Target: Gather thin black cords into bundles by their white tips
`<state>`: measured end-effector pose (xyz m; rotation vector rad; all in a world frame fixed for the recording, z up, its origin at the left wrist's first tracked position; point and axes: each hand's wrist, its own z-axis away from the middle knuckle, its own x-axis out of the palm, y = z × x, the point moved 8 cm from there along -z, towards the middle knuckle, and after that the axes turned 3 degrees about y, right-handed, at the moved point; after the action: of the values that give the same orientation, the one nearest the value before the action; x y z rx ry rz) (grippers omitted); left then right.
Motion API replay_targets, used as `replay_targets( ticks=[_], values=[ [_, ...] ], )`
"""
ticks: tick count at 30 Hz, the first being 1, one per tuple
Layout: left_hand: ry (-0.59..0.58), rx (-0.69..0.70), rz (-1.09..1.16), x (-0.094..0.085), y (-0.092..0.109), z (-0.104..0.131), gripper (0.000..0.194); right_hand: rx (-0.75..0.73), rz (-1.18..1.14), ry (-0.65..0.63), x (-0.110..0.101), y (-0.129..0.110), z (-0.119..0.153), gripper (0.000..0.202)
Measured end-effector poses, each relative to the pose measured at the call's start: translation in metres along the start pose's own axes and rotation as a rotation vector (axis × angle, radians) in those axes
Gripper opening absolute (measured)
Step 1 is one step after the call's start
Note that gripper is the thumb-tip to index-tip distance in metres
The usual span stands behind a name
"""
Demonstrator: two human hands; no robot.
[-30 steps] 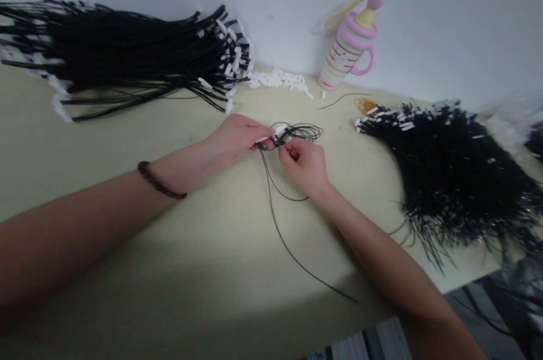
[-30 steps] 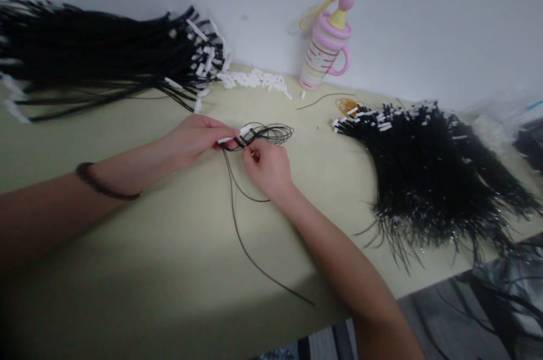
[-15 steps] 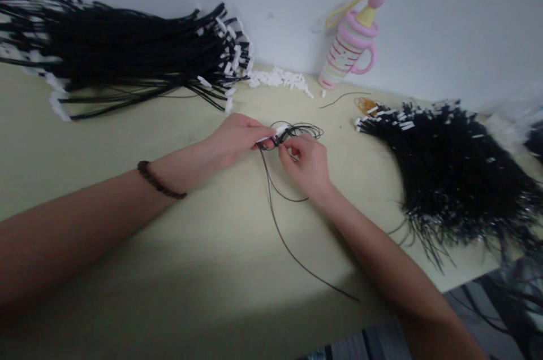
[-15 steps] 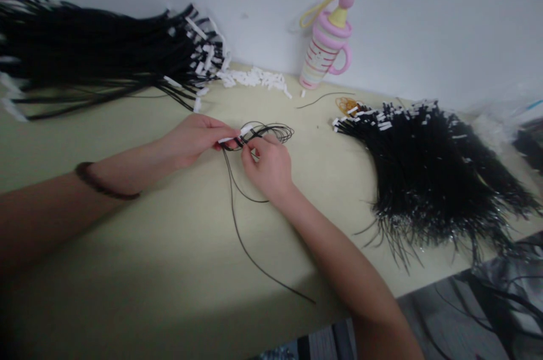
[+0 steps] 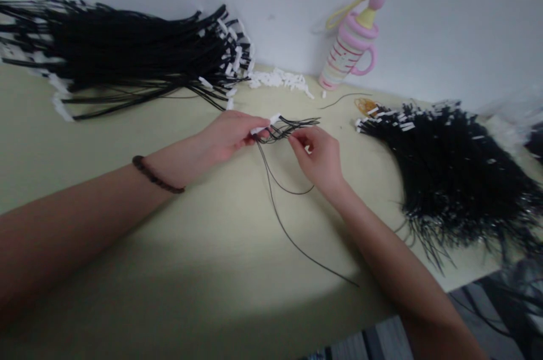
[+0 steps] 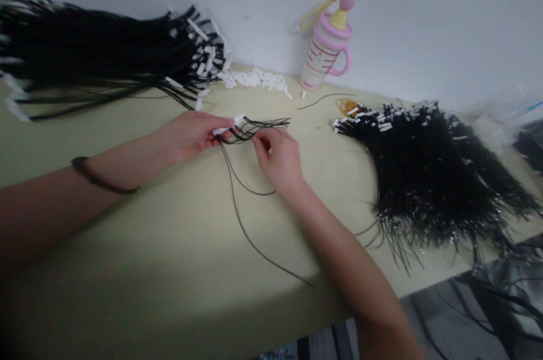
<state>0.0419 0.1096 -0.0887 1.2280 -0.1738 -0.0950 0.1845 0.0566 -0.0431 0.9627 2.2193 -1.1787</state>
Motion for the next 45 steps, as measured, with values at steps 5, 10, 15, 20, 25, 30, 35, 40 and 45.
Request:
replay_targets(
  ticks=[5, 10, 15, 20, 25, 30, 35, 40, 45],
  values=[
    [-0.014, 0.073, 0.03, -0.001, -0.006, -0.009, 0.014, 0.273, -0.288, -0.052, 0.023, 0.02, 0.008, 0.019],
    [0.0, 0.165, -0.031, 0.001, -0.007, -0.008, 0.016, 0.423, -0.423, -0.06, 0.035, 0.027, 0.013, 0.02],
    [-0.029, 0.187, -0.052, 0.004, -0.005, -0.004, 0.014, 0.428, -0.457, -0.051, 0.035, 0.028, 0.012, 0.022],
    [-0.053, 0.209, -0.067, 0.007, -0.002, 0.0, 0.013, 0.452, -0.497, -0.054, 0.036, 0.029, 0.013, 0.025],
    [-0.046, 0.247, -0.112, 0.008, 0.0, 0.002, 0.012, 0.474, -0.481, -0.039, 0.036, 0.032, 0.015, 0.026],
    [-0.057, 0.262, -0.131, 0.009, 0.0, 0.003, 0.013, 0.435, -0.443, -0.037, 0.037, 0.029, 0.016, 0.026],
    [-0.052, 0.288, -0.174, 0.011, 0.002, 0.007, 0.015, 0.412, -0.403, -0.007, 0.035, 0.024, 0.02, 0.025],
    [-0.066, 0.336, -0.215, 0.014, 0.002, 0.01, 0.018, 0.402, -0.384, -0.005, 0.035, 0.022, 0.024, 0.022],
    [-0.078, 0.335, -0.227, 0.015, 0.001, 0.011, 0.017, 0.391, -0.387, 0.0, 0.035, 0.02, 0.024, 0.021]
  ],
)
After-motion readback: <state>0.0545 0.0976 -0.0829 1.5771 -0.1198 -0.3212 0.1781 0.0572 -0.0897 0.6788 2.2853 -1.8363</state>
